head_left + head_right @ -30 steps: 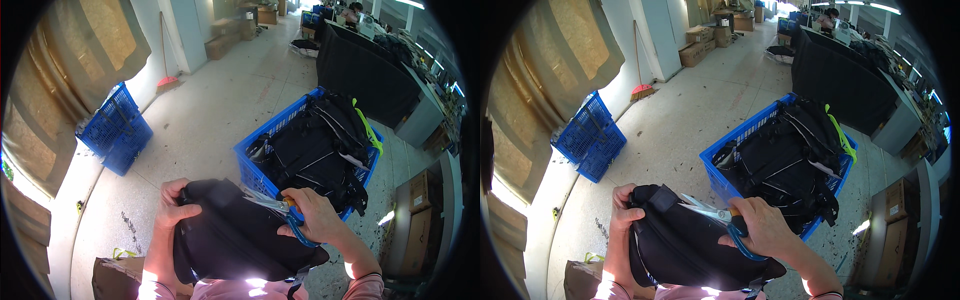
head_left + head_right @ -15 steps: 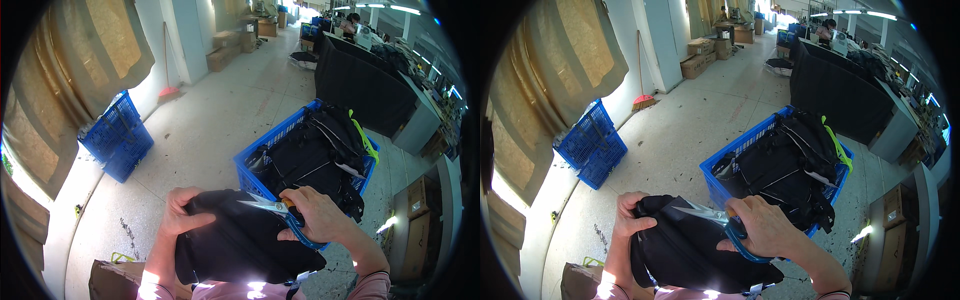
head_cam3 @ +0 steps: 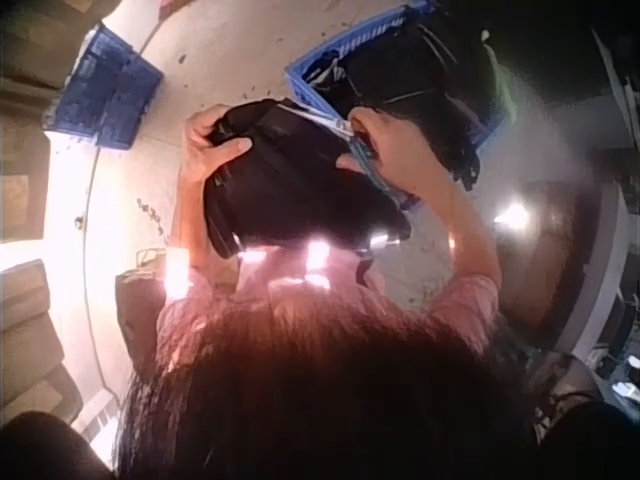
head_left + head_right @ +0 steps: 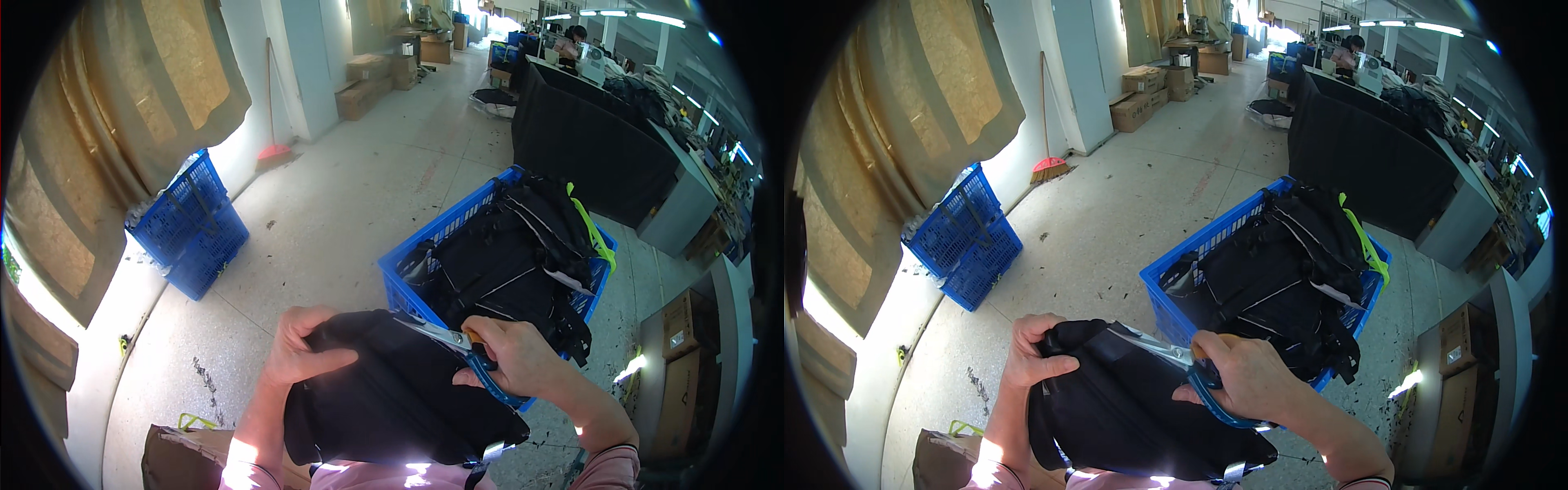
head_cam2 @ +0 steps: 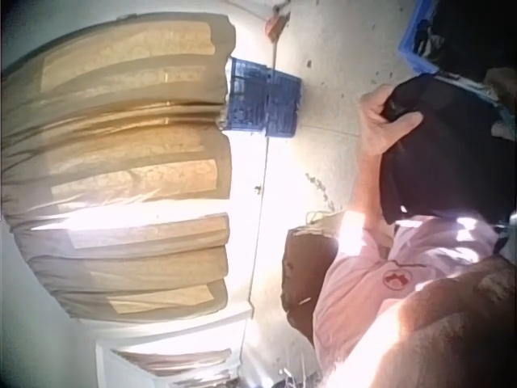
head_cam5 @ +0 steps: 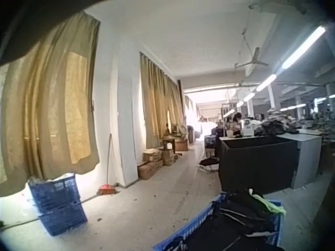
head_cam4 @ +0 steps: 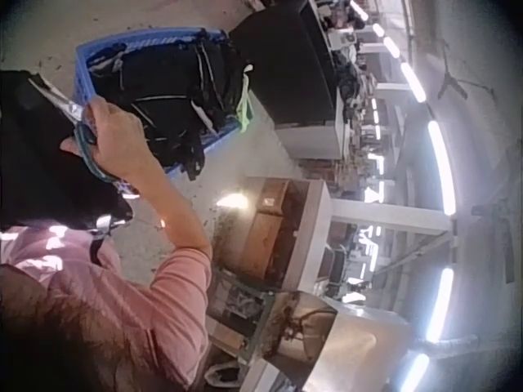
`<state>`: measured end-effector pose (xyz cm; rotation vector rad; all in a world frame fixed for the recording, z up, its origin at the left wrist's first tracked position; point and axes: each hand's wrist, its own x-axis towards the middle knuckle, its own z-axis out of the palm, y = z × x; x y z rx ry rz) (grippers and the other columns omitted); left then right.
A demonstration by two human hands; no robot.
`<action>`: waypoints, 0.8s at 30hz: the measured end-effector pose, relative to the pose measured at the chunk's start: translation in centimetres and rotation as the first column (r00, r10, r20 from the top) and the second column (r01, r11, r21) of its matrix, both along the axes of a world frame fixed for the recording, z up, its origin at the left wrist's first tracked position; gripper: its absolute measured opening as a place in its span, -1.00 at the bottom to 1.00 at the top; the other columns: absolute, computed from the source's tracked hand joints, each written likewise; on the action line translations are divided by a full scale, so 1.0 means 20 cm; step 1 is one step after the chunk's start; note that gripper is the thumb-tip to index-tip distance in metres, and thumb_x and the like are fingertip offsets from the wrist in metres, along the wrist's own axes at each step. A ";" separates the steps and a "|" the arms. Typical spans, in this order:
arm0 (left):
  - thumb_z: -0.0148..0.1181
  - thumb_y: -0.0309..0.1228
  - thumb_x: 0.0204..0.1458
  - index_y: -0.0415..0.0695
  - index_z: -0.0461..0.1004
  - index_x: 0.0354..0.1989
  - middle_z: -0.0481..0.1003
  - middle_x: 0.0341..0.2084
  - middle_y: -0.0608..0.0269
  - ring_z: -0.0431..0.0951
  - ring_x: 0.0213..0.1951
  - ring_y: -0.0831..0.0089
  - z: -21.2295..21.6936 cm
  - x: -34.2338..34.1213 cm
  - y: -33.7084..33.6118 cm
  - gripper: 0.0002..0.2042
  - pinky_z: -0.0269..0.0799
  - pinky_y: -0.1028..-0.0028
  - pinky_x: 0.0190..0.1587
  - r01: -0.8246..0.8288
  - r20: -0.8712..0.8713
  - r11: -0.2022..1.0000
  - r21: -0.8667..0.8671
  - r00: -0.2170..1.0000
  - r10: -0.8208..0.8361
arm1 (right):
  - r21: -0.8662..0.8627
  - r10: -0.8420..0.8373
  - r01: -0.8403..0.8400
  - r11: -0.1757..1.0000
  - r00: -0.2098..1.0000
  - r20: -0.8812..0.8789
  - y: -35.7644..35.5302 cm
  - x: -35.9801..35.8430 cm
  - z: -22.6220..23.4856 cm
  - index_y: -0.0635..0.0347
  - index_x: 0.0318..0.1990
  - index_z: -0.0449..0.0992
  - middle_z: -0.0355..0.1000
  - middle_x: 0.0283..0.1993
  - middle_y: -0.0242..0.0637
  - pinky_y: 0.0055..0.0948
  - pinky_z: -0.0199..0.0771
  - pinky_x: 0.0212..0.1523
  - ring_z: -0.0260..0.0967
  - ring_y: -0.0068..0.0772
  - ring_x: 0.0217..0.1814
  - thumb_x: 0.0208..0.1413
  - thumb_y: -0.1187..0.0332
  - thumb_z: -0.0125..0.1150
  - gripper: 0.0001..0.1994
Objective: Trim excess material from black backpack panels using blue-handled scissors.
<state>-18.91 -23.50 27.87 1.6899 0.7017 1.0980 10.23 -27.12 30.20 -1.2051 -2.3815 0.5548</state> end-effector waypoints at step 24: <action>0.37 -0.49 -0.39 -0.30 0.50 -0.37 0.49 -0.54 0.30 0.45 -0.44 0.59 0.04 0.08 -0.01 -0.68 0.31 0.61 -0.35 -0.029 -0.090 0.999 0.028 0.995 0.031 | -0.183 0.011 -0.009 0.983 1.000 0.006 0.02 0.11 0.07 0.25 -0.36 0.37 0.39 -0.62 -0.16 -0.32 0.41 -0.48 0.41 -0.10 -0.58 -0.09 -0.09 0.21 -0.50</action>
